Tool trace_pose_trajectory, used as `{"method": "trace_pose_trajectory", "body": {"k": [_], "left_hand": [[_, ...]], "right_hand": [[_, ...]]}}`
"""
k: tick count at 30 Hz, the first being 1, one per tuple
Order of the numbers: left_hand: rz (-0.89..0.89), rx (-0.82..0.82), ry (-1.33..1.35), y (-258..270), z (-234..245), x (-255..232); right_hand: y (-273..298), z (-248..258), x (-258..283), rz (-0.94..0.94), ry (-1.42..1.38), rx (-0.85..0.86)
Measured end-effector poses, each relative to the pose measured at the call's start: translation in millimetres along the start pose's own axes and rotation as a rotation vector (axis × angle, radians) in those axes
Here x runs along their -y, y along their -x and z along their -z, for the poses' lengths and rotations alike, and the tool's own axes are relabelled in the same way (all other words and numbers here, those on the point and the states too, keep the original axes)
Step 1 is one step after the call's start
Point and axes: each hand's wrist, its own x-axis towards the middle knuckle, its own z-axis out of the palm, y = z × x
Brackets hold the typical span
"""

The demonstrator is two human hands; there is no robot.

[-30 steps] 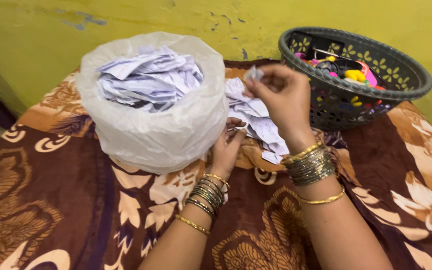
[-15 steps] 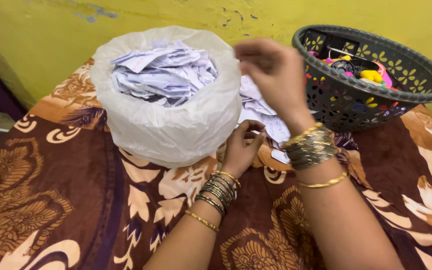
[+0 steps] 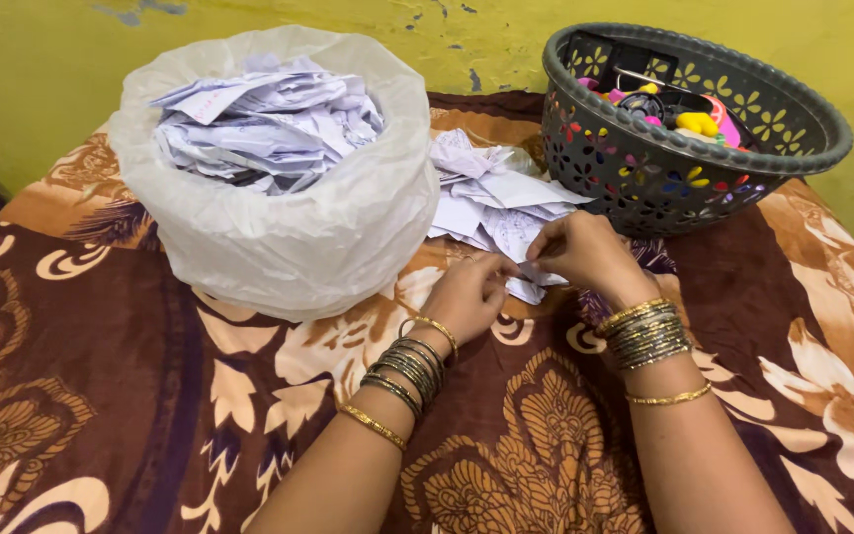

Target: The person sorts small colorful plastic toys and crumpled papers on a patterned bedspread. They pick up toys one by one and place them into a black basket, then gather the papers and put them into a white plastic bag.

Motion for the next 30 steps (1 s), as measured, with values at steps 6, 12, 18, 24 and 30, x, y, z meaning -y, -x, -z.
{"method": "trace_pose_trajectory", "body": {"k": [6, 12, 18, 24, 30], "left_hand": [[-0.055, 0.069, -0.287, -0.8, -4.4, -8.0], [-0.052, 0.14, -0.378, -0.4, -12.1, -7.7], [0.031, 0.115, -0.27, 0.5, -7.9, -11.7], [-0.089, -0.1, -0.056, 1.7, -2.2, -14.4], [-0.111, -0.206, -0.082, -1.9, 16.1, -31.0]], "right_hand": [[-8.1, -11.1, -16.4, 0.062, 0.024, 0.089], [-14.3, -25.3, -31.0, 0.019, -0.059, 0.25], [-15.1, -24.6, -31.7, -0.119, -0.26, 0.381], [-19.0, -17.6, -33.3, 0.026, -0.647, 0.366], [-10.7, 2.7, -20.1, 0.173, -0.755, 0.219]]}}
